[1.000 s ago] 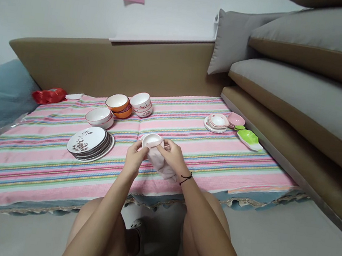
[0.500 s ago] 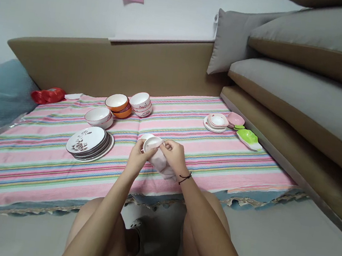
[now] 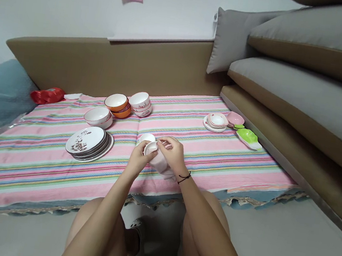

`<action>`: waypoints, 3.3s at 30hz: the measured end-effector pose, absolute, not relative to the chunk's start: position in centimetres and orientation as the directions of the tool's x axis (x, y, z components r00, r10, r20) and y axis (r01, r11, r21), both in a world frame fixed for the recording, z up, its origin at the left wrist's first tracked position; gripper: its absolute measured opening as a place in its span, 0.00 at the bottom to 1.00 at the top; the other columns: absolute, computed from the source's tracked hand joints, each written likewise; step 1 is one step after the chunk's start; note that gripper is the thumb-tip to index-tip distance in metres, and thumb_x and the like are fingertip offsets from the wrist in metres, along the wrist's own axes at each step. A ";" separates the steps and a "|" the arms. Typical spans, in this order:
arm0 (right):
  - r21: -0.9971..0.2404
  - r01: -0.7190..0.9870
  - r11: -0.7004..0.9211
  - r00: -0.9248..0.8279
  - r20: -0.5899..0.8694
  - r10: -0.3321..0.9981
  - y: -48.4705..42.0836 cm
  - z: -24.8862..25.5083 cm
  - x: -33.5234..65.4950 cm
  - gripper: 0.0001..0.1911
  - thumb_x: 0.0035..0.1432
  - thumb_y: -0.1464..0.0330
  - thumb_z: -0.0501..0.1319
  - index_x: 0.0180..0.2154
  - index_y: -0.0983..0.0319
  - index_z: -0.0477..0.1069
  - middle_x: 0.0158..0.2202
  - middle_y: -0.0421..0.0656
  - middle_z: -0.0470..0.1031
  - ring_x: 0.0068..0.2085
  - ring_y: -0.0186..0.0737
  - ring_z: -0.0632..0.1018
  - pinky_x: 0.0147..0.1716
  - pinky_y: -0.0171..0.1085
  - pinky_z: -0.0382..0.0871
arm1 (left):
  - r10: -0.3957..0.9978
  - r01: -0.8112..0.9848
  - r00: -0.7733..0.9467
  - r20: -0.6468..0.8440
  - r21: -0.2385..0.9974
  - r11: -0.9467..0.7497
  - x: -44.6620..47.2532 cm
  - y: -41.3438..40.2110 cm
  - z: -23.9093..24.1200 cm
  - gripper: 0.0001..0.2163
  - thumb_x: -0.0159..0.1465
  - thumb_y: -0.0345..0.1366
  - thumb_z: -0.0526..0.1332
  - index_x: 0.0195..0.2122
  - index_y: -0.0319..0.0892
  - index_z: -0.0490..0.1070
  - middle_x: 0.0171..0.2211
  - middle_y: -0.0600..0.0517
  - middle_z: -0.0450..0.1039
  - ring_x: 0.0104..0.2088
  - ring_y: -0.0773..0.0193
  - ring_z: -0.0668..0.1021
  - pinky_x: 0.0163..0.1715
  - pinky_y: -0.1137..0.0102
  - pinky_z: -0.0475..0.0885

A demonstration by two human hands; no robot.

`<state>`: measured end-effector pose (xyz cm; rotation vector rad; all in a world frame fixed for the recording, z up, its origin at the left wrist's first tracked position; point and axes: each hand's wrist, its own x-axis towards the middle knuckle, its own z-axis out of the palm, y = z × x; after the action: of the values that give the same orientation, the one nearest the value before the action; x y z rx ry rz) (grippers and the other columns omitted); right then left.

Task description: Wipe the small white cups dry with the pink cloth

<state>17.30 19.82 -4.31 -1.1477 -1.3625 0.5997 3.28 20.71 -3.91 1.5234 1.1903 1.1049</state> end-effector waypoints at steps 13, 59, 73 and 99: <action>-0.927 0.232 0.294 0.224 0.345 0.911 19.6 -4.0 17.2 0.13 0.52 0.63 0.61 0.37 0.62 0.66 0.35 0.43 0.71 0.32 0.35 0.72 0.33 0.34 0.66 | 0.990 0.121 0.036 0.133 0.983 -0.137 3.0 21.0 -4.3 0.11 0.51 0.36 0.62 0.36 0.41 0.66 0.29 0.54 0.68 0.30 0.65 0.71 0.31 0.72 0.65; -0.872 0.424 0.244 0.011 0.274 0.962 19.3 -4.8 16.6 0.15 0.55 0.64 0.53 0.21 0.61 0.50 0.21 0.36 0.52 0.24 0.31 0.57 0.24 0.33 0.49 | 0.991 0.372 0.012 0.132 0.920 -0.127 2.8 20.3 -2.9 0.04 0.59 0.36 0.54 0.32 0.44 0.65 0.23 0.56 0.66 0.26 0.64 0.69 0.26 0.72 0.60; -0.866 0.435 0.245 -0.022 0.262 0.965 19.1 -4.7 16.6 0.16 0.55 0.64 0.53 0.21 0.61 0.49 0.20 0.35 0.52 0.24 0.31 0.57 0.23 0.33 0.48 | 0.987 0.463 0.024 0.159 0.873 -0.152 2.4 20.6 -3.0 0.09 0.57 0.42 0.60 0.27 0.43 0.65 0.20 0.57 0.65 0.23 0.65 0.68 0.24 0.73 0.58; -0.872 0.425 0.245 -0.073 0.237 0.969 19.5 -4.9 17.3 0.13 0.54 0.65 0.53 0.23 0.61 0.51 0.21 0.35 0.53 0.25 0.30 0.58 0.24 0.32 0.48 | 0.982 0.474 0.073 0.173 0.860 -0.187 2.7 20.5 -3.0 0.08 0.60 0.41 0.56 0.31 0.43 0.66 0.21 0.56 0.65 0.24 0.65 0.68 0.25 0.73 0.58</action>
<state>17.32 19.54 -4.95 -1.3147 -1.6479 0.7873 2.71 20.49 -2.98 1.7338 1.4521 1.0471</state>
